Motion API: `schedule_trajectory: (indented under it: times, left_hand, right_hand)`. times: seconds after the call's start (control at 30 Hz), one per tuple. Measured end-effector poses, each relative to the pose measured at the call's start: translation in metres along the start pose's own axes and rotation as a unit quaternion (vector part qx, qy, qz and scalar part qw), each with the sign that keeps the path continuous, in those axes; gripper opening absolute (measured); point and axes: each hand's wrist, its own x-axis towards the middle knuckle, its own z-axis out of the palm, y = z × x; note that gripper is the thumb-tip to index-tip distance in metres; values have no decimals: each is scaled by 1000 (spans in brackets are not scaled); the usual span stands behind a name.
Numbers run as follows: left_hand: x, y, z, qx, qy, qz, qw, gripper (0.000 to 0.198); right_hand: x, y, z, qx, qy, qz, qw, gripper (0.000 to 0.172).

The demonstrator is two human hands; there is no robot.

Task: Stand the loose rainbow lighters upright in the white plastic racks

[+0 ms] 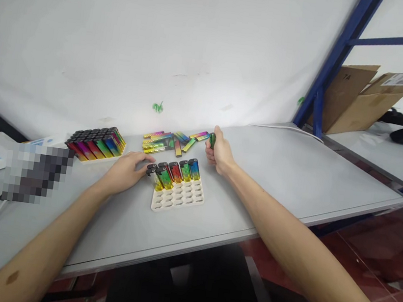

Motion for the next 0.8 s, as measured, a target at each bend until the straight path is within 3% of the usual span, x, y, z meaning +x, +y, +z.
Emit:
schedule_trajectory:
  times: [0.3, 0.6, 0.8]
  left_hand:
    - [1, -2, 1, -7, 3, 6, 1000, 33]
    - [0, -3, 1, -5, 4, 7, 1000, 32]
    - [0, -1, 1, -3, 2, 5, 1000, 33]
  right_hand:
    - [0, -2, 0, -9, 2, -11, 1000, 37]
    - [-1, -3, 1, -5, 30, -18, 999, 45]
    - [-4, -10, -6, -77, -62, -74, 992, 24]
